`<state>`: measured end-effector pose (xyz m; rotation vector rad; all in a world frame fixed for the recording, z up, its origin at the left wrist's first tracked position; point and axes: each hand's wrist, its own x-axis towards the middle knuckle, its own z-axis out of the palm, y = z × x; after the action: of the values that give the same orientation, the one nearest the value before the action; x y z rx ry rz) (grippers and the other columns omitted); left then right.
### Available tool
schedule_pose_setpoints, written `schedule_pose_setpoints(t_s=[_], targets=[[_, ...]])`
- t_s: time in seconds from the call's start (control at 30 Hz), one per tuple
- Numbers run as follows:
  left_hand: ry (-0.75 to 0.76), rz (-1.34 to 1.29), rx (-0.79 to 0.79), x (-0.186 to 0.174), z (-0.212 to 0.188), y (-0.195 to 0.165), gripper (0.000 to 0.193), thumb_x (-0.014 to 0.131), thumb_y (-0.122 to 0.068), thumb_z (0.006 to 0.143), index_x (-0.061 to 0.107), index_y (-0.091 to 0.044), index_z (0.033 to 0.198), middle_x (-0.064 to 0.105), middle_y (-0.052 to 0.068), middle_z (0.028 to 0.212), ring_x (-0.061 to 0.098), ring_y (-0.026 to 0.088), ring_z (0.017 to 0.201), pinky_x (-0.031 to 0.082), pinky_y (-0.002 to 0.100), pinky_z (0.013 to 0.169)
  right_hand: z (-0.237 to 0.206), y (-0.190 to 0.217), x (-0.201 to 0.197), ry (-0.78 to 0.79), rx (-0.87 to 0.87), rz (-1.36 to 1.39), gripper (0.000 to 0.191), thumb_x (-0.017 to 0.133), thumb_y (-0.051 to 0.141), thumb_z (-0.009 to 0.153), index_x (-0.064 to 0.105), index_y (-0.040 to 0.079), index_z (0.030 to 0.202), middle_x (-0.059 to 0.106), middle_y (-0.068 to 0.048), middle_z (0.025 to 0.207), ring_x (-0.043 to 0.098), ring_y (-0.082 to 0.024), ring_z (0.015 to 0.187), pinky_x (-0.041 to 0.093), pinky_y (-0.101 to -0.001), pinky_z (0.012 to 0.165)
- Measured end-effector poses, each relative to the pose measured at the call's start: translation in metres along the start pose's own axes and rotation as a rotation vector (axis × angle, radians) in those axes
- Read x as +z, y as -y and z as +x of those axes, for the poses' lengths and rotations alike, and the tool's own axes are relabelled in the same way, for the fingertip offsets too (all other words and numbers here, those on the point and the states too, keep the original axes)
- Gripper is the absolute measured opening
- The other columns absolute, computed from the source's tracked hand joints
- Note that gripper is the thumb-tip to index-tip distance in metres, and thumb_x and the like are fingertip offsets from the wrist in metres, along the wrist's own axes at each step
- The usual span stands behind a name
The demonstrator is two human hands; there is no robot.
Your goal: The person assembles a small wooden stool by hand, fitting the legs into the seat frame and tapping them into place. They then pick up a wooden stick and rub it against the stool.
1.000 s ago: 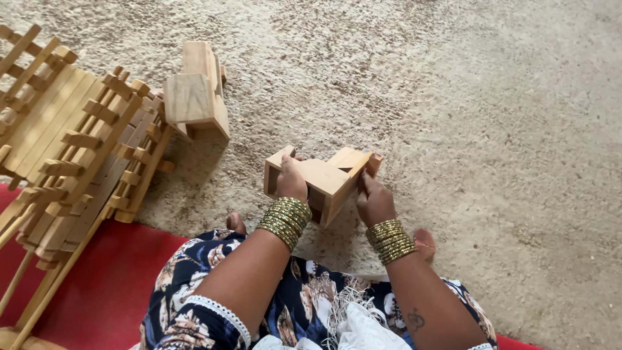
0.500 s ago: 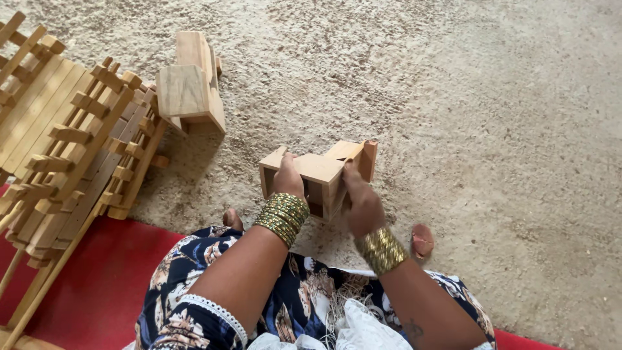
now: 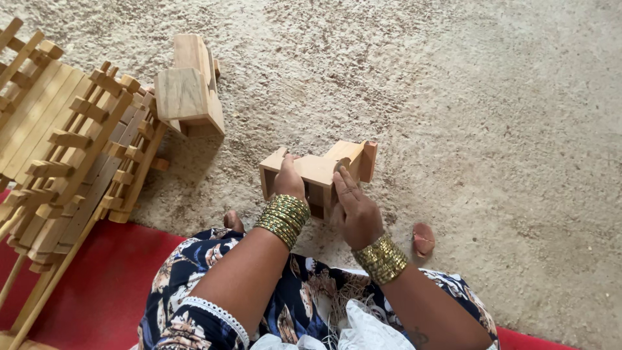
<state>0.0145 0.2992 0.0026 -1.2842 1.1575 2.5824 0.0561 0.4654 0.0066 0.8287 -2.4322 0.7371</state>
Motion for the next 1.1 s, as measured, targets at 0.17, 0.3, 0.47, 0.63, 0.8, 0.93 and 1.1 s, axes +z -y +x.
schedule_pose_setpoints(t_s=[0.17,0.3,0.47,0.63,0.8,0.93,1.1], targets=[[0.031,0.005,-0.045,0.002,-0.005,-0.003,0.045,0.049,-0.037,0.095,0.069,-0.002,0.111,0.075,0.014,0.100,0.071,0.024,0.090,0.054,0.035,0.082,0.007,-0.036,0.011,-0.049,-0.033,-0.043,0.024,0.059,0.008,0.107,0.066,-0.006,0.126,0.072,-0.024,0.121,0.077,-0.023,0.089,0.065,-0.0234,0.064],[0.047,0.088,-0.045,0.002,-0.015,-0.004,0.047,0.046,-0.039,0.096,0.070,-0.001,0.109,0.074,0.016,0.098,0.070,0.026,0.088,0.056,0.037,0.080,0.002,-0.051,0.005,-0.110,0.081,0.011,0.014,0.069,0.016,0.104,0.074,0.005,0.111,0.075,-0.014,0.113,0.076,-0.023,0.102,0.067,-0.0312,0.082],[0.030,0.119,-0.006,0.004,-0.015,-0.006,0.048,0.046,-0.041,0.095,0.070,-0.001,0.108,0.074,0.015,0.098,0.069,0.025,0.089,0.054,0.035,0.081,0.000,-0.053,-0.011,-0.179,0.422,0.206,0.011,0.074,0.010,0.092,0.076,0.002,0.099,0.077,-0.012,0.090,0.073,-0.015,0.076,0.060,-0.0291,0.064],[0.020,0.060,-0.038,0.004,-0.007,-0.003,0.048,0.049,-0.042,0.097,0.071,-0.001,0.108,0.074,0.015,0.102,0.069,0.025,0.091,0.054,0.035,0.082,0.003,-0.075,-0.016,-0.180,0.622,0.455,0.019,0.075,0.009,0.090,0.071,0.002,0.107,0.075,-0.007,0.093,0.069,-0.011,0.078,0.058,-0.0235,0.068],[0.056,-0.001,-0.096,0.005,-0.001,-0.003,0.046,0.046,-0.043,0.098,0.069,-0.007,0.114,0.073,0.013,0.107,0.070,0.023,0.096,0.056,0.035,0.087,0.004,-0.085,-0.019,-0.199,0.892,0.436,0.018,0.067,-0.004,0.085,0.072,0.001,0.101,0.071,-0.006,0.084,0.057,-0.012,0.063,0.046,-0.0240,0.056],[0.028,0.017,-0.075,0.003,0.001,-0.005,0.048,0.044,-0.044,0.098,0.068,-0.006,0.116,0.073,0.014,0.108,0.069,0.024,0.097,0.054,0.035,0.087,0.007,-0.073,-0.021,-0.143,0.300,-0.131,0.028,0.069,-0.009,0.073,0.074,0.003,0.098,0.070,-0.012,0.090,0.067,-0.022,0.076,0.057,-0.0302,0.072],[0.032,-0.086,-0.099,-0.001,0.006,-0.007,0.052,0.044,-0.047,0.098,0.069,-0.004,0.115,0.073,0.014,0.109,0.069,0.024,0.098,0.054,0.037,0.088,0.020,-0.053,-0.023,-0.146,0.139,-0.147,0.018,0.074,-0.002,0.090,0.070,0.001,0.107,0.073,-0.010,0.097,0.071,-0.019,0.087,0.063,-0.0304,0.075]])
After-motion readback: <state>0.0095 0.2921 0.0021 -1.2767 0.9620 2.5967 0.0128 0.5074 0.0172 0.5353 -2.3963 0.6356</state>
